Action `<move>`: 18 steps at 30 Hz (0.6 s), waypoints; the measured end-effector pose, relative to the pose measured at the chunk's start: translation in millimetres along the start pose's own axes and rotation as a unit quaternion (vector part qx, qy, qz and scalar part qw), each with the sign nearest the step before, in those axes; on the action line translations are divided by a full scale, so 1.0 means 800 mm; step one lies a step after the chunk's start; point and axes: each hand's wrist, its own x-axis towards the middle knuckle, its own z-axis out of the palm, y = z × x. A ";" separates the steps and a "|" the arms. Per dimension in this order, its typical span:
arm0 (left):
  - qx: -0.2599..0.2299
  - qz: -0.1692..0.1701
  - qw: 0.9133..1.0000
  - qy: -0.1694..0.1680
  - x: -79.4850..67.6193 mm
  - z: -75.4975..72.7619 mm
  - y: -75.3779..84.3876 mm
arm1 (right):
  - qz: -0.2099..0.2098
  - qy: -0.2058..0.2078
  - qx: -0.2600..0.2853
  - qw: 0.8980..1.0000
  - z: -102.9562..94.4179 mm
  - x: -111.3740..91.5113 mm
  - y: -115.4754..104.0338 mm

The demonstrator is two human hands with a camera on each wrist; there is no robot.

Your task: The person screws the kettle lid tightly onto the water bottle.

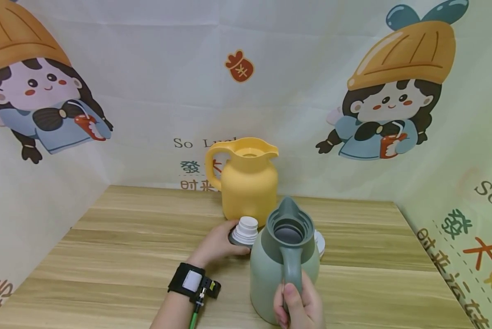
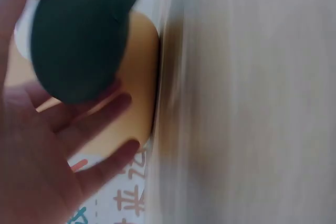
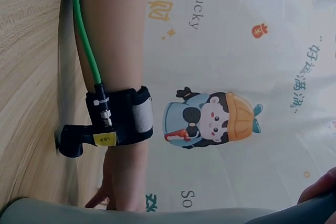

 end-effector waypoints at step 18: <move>-0.046 0.026 0.999 0.006 -0.011 -0.034 0.028 | 0.013 0.008 -0.003 1.000 0.001 -0.001 -0.002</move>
